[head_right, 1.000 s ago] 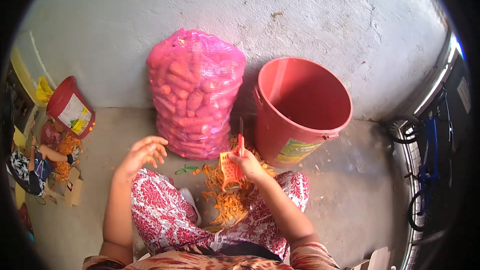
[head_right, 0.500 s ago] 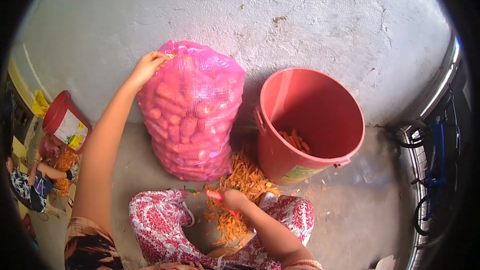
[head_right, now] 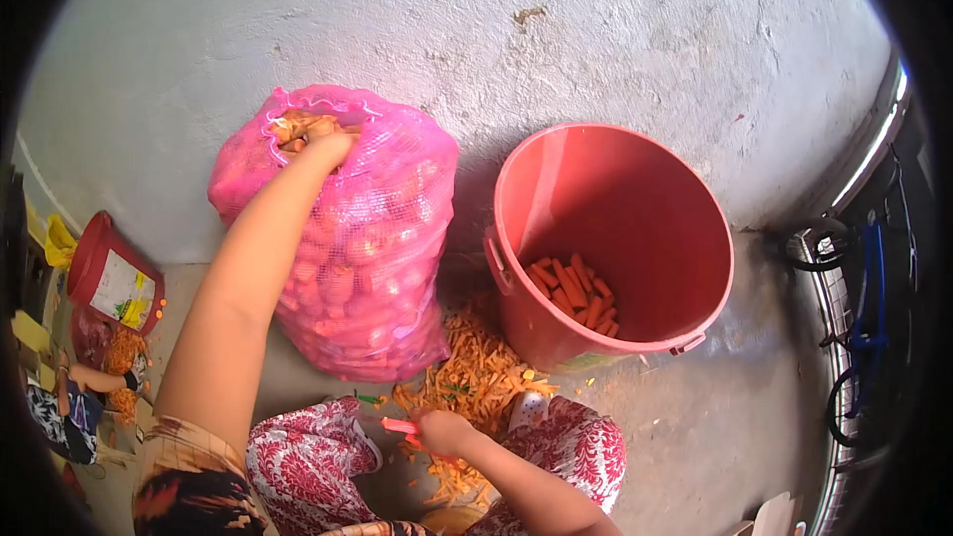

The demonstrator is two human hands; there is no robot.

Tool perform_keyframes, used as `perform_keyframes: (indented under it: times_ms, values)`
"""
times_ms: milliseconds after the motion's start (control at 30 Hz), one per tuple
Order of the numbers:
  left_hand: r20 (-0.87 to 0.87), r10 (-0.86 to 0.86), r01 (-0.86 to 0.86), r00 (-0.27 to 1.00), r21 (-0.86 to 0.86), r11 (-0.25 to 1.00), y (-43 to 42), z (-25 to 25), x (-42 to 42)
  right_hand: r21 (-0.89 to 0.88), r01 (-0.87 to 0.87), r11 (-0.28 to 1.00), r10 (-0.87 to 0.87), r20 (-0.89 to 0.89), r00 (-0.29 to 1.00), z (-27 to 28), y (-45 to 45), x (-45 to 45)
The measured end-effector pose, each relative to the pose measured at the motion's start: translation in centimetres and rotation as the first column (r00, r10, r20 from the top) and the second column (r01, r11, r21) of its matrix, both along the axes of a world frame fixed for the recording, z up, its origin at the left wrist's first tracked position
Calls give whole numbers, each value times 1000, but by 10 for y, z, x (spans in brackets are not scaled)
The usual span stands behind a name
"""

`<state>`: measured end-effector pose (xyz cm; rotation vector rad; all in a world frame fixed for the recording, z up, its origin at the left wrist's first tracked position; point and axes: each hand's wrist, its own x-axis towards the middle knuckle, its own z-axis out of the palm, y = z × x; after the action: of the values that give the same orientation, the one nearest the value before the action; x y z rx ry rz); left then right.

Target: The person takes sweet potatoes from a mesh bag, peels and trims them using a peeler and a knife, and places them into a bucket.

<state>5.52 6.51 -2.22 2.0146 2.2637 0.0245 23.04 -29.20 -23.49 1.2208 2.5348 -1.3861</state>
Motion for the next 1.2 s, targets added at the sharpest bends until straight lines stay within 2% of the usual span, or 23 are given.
perform_keyframes:
  times_ms: [100, 200, 300, 400, 800, 933, 1033, 1067, 1100, 1133, 1167, 1200]
  values:
    - [42, 23, -26, 999, 92, 995, 22, -27, 2, -14, -5, 1000, 6, 25, 1000, 4, 1, 2]
    - [70, 13, -22, 997, 128, 992, 37, -38, 3, 83, -7, 996, 16, -107, 994, 1, -4, 4]
    - [82, 18, -30, 996, 152, 988, 46, -49, 1, -8, -26, 1000, 25, -65, 998, -1, 0, 5]
    - [98, 20, -37, 995, 174, 984, 52, -55, 1, 43, 0, 999, 1, -24, 1000, 12, 3, 9]
    - [145, -8, -33, 989, 278, 960, 58, -70, -1, 83, -7, 997, 9, -25, 1000, 3, 0, 2]
    - [219, -54, -25, 974, 343, 939, 53, -58, -4, 100, -13, 995, 19, -55, 998, -2, 2, 3]
    - [345, -102, -47, 933, 397, 916, 33, -22, -10, 92, 21, 996, -18, -39, 999, 15, 7, 8]
    - [388, -124, -55, 913, 418, 907, 23, -4, -12, 3, 52, 999, -52, -27, 998, 20, 10, 8]
    - [429, -147, -64, 891, 440, 896, 10, 16, -13, -84, 84, 993, -86, -14, 996, 25, 13, 9]
    - [671, -261, -119, 694, 465, 877, -19, 33, -18, -174, 115, 978, -117, 0, 993, 29, 13, 8]
    - [831, -361, -183, 424, 469, 864, -61, 45, -24, -128, 123, 984, -124, 3, 992, 32, 11, 8]
    - [867, -443, -219, 229, 489, 844, -105, 57, -29, -75, 128, 989, -127, 7, 992, 35, 11, 10]
